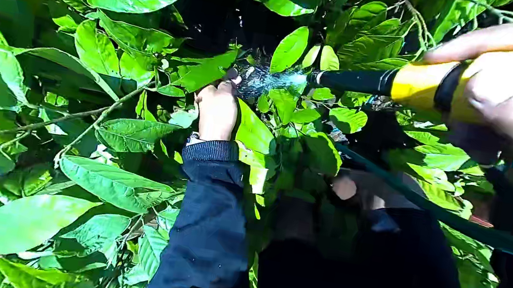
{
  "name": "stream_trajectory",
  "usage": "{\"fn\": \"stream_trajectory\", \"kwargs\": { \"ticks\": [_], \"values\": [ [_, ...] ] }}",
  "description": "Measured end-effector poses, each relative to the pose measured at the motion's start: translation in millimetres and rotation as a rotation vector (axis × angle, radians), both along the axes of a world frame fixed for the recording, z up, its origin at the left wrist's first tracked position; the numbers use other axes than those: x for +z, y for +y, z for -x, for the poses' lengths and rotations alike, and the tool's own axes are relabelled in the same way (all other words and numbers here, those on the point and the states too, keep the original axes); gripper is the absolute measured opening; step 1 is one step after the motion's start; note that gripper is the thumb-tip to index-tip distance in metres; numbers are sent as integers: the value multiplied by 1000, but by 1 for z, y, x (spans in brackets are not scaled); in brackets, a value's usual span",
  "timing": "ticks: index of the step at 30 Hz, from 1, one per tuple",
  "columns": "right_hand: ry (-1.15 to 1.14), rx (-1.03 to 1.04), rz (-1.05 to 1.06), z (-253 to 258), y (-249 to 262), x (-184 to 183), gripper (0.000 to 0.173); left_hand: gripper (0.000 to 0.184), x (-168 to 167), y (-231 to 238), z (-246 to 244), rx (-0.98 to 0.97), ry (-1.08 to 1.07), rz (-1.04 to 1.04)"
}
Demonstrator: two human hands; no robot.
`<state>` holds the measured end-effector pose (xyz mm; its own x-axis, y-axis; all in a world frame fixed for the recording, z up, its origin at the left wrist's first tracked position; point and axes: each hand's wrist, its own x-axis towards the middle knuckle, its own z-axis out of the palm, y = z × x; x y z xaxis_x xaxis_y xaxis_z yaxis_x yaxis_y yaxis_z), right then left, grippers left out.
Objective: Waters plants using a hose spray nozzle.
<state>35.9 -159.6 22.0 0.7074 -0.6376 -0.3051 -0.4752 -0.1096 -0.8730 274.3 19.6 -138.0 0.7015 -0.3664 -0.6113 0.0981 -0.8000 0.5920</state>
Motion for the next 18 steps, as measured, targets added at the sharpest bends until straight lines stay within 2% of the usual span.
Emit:
{"fn": "stream_trajectory", "kwargs": {
  "ticks": [1, 2, 3, 6, 7, 8, 9, 10, 11, 13, 14, 16, 18],
  "values": [
    [-39, -41, -9, 2, 4, -2, 33, 33, 21, -14, 0, 139, 37, 67],
    [-89, -58, -38, 4, 8, -5, 34, 36, 52, -30, -1, 227, 117, 73],
    [-96, -18, -43, 2, 9, -3, 37, 40, 68, -39, -6, 294, 108, 57],
    [20, 204, 108, -26, 0, 13, 39, 52, 36, -28, -34, 213, -333, -15],
    [62, 243, 139, -32, 1, 17, 41, 50, 44, -31, -35, 175, -452, -34],
    [82, 254, 153, -35, 2, 19, 42, 41, 75, -45, -30, 153, -491, -65],
    [72, 254, 149, -36, 3, 18, 41, 32, 131, -71, -28, 136, -317, -173],
    [69, 262, 136, -35, 4, 17, 40, 26, 161, -85, -19, 139, -340, -196],
    [72, 291, 117, -35, 2, 16, 38, 23, 172, -88, -11, 120, -412, -190],
    [99, 340, 139, -36, -1, 14, 34, 20, 174, -85, -3, 70, -455, -300],
    [108, 352, 173, -38, -3, 13, 34, 19, 177, -85, -2, 82, -394, -350],
    [115, 347, 210, -41, -6, 13, 36, 20, 184, -87, 3, 236, -336, -213],
    [147, 353, 195, -40, -12, 15, 36, 22, 166, -79, 14, 324, -448, -97]
  ]
}}
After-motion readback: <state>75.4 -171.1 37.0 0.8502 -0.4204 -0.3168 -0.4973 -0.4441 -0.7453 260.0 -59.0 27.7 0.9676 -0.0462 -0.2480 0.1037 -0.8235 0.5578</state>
